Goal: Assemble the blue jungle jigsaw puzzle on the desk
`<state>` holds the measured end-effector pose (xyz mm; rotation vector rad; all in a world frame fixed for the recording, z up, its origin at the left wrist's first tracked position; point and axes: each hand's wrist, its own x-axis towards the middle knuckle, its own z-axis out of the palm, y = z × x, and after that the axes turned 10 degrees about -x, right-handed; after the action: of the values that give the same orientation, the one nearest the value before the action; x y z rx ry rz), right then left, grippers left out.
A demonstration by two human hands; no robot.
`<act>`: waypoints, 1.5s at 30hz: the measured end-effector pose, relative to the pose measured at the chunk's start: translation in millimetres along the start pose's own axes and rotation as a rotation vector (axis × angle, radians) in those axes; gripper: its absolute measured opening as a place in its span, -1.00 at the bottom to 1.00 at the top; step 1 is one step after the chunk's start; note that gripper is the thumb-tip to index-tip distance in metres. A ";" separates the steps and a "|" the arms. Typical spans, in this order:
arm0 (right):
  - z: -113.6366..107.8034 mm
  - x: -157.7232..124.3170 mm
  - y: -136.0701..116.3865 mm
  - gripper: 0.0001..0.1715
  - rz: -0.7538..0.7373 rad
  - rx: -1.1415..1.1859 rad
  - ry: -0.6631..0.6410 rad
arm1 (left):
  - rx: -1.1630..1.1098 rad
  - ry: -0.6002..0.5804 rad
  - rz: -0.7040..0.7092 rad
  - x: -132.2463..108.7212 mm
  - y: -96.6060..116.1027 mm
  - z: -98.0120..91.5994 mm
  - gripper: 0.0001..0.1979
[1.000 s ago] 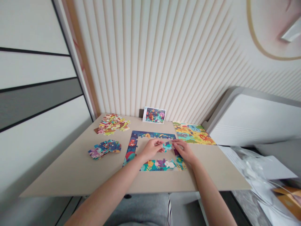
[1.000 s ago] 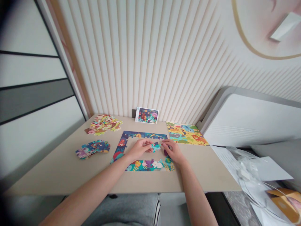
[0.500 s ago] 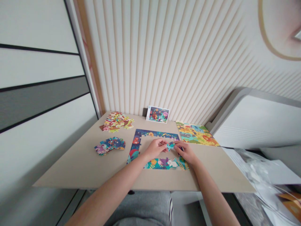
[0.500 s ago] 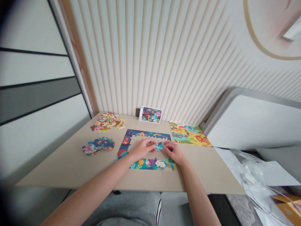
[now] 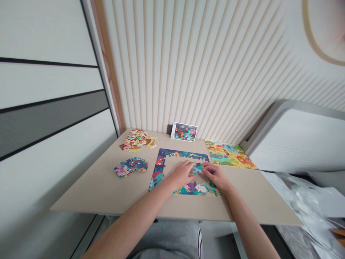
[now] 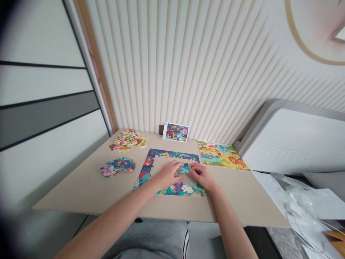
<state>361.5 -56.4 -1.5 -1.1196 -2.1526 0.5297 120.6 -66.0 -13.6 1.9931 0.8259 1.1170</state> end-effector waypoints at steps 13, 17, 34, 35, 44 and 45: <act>-2.0 1.7 15.4 -0.56 0.043 -0.217 0.049 | 0.436 0.005 -0.027 -5.7 11.5 -12.0 -0.44; -17.7 -5.1 35.9 -0.51 0.141 -0.342 0.139 | 0.483 -0.013 -0.005 -5.8 15.4 -19.5 -0.49; -19.6 -4.7 29.8 -0.38 0.158 -0.357 0.054 | 0.604 -0.135 -0.063 -61.3 35.5 -87.6 -0.55; -19.8 -4.8 30.1 -0.38 0.159 -0.360 0.059 | 0.628 -0.094 -0.087 -71.8 39.0 -92.1 -0.57; -18.1 -3.3 31.1 -0.41 0.137 -0.355 0.003 | 0.774 0.000 -0.270 -145.7 39.4 -154.6 -0.64; -18.2 -3.4 31.6 -0.41 0.139 -0.356 0.003 | 0.765 -0.010 -0.268 -148.1 39.3 -160.5 -0.61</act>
<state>393.8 -40.7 -9.0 -1.4666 -2.2325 0.2052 -77.0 -162.9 14.9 2.3667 1.6396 0.6779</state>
